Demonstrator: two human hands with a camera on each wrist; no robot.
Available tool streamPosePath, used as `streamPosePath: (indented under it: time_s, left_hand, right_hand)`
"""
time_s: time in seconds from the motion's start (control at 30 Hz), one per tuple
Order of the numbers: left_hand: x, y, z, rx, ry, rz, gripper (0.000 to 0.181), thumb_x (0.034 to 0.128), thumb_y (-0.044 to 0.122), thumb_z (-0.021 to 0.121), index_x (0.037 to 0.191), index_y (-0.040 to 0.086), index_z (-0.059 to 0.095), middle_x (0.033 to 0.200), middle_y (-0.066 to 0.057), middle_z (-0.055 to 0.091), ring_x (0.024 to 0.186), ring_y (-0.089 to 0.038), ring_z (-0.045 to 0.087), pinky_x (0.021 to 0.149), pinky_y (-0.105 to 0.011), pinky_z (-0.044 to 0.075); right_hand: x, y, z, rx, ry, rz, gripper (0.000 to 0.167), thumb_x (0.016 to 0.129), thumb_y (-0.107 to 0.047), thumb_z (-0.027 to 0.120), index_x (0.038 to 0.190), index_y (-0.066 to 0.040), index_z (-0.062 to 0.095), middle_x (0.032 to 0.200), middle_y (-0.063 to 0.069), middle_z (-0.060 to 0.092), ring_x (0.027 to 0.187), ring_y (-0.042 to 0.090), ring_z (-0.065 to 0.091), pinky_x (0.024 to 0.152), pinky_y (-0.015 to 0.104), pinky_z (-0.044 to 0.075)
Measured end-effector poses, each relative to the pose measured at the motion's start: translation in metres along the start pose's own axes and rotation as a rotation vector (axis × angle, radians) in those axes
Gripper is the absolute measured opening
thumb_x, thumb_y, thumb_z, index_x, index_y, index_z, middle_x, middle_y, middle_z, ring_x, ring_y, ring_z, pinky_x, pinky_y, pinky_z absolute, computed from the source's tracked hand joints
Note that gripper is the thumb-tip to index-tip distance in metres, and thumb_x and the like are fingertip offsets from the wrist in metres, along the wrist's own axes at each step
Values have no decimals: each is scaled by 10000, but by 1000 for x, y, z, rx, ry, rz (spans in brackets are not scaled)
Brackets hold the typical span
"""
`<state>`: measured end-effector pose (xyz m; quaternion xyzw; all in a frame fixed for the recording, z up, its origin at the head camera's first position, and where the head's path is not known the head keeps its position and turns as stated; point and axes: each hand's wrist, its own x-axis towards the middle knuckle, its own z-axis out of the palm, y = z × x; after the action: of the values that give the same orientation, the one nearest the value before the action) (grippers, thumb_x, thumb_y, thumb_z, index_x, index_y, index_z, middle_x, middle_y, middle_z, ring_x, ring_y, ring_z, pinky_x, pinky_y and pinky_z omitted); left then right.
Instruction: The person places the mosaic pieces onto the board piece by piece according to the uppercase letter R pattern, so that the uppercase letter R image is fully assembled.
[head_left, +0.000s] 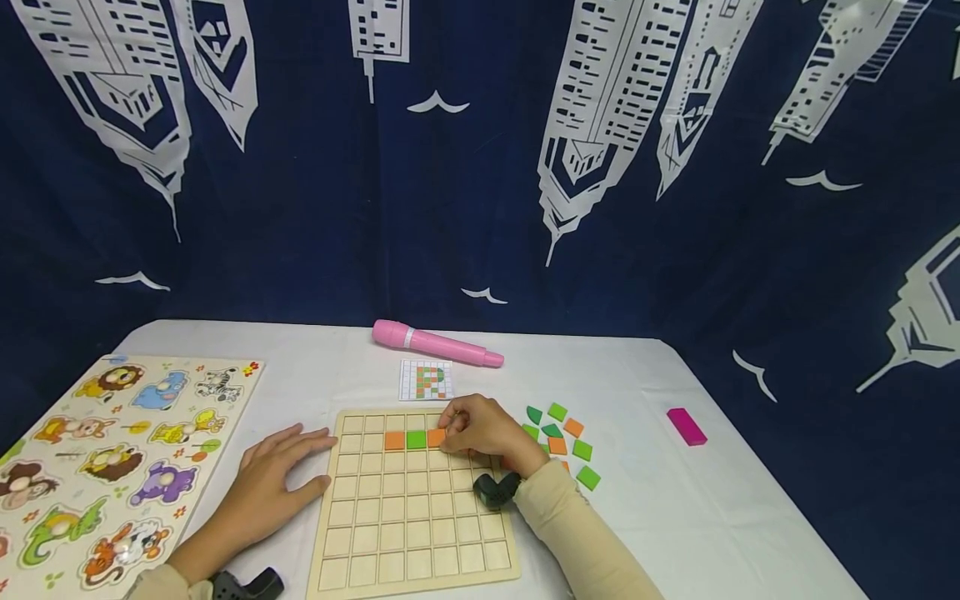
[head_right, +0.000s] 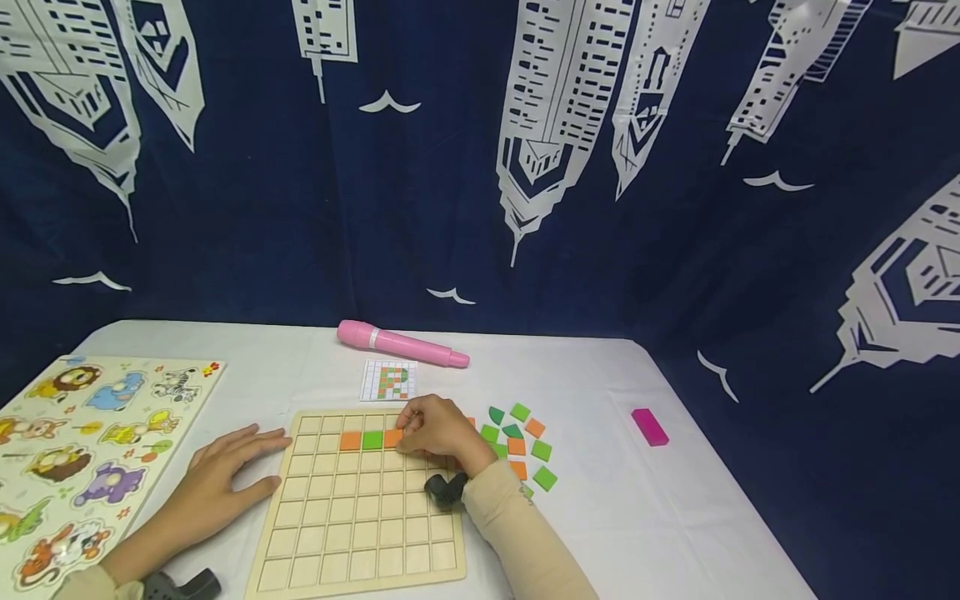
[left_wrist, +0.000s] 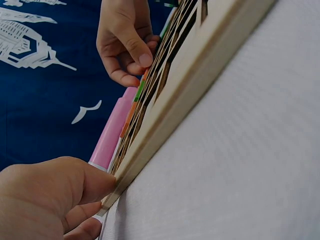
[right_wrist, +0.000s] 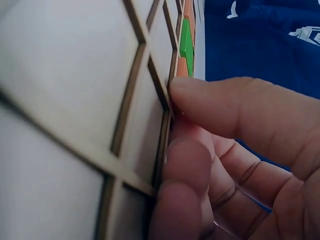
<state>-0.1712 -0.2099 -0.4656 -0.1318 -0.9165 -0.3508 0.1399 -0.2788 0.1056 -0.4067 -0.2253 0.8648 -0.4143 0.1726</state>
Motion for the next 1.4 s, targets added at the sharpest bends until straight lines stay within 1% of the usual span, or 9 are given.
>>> streamPosePath:
  time_s: [0.23,0.4,0.57,0.67,0.8,0.9,1.0,1.2,1.4]
  left_hand:
    - [1,1,1,-6,6,1,466,908,181,830,1356,95,737,1464,-172,672,1468,-500,423,1144,-727,227]
    - [0,2,1,5,-3,-11,476,907,179,834,1364,89,734,1465,-173,671,1469,-502,424,1144,-721,232]
    - [0,2,1,9,-10,-20,480,910,183,837,1369,89,732,1474,-168,666,1477,-500,419,1151,-715,229]
    - [0,2,1,11,-9,-19,477,911,183,836,1367,90,733,1472,-168,667,1477,-498,419,1150,-715,230]
    - [0,1,2,11,-5,-18,475,908,182,839,1364,92,736,1466,-167,672,1473,-497,424,1147,-715,234]
    - [0,1,1,7,-7,-20,479,907,185,841,1365,95,736,1466,-166,672,1473,-498,423,1147,-718,233]
    - [0,1,1,4,-12,-20,483,908,189,843,1369,95,734,1469,-166,670,1475,-499,419,1147,-720,232]
    - [0,0,0,7,-9,-13,482,910,192,842,1370,100,734,1468,-165,671,1473,-493,422,1141,-722,237]
    - [-1,-1,0,-4,-7,-5,477,907,190,841,1364,102,738,1465,-167,673,1470,-491,423,1136,-723,237]
  right_hand:
    - [-3,-1,-3,-5,-3,-4,188,878,14,836,1039,-3,740,735,-47,661,568,95,566,568,209,508]
    - [-12,4,-12,54,-22,-26,165,942,-35,802,1088,15,743,775,-24,673,602,110,591,595,229,538]
    - [-23,19,-26,121,-32,-64,199,996,-80,739,1149,47,721,816,-3,663,653,134,601,628,249,541]
    - [-32,29,-36,133,-6,-89,224,1013,-76,703,1178,76,705,847,16,664,674,143,601,628,247,542]
    - [-43,40,-51,116,54,-108,228,1024,-80,696,1181,86,705,876,71,686,679,147,605,620,251,557]
    - [-52,48,-61,109,85,-105,234,1034,-89,693,1187,88,704,888,151,699,678,157,603,620,261,564]
    - [-60,55,-71,127,112,-77,248,1041,-80,686,1210,102,687,888,172,695,674,153,596,611,256,560]
    - [-69,68,-82,162,167,-25,277,1037,-44,682,1241,141,662,862,113,671,657,136,590,605,247,562]
    - [-71,76,-86,154,202,5,268,1029,-39,687,1239,129,679,852,96,682,631,125,581,600,236,554]
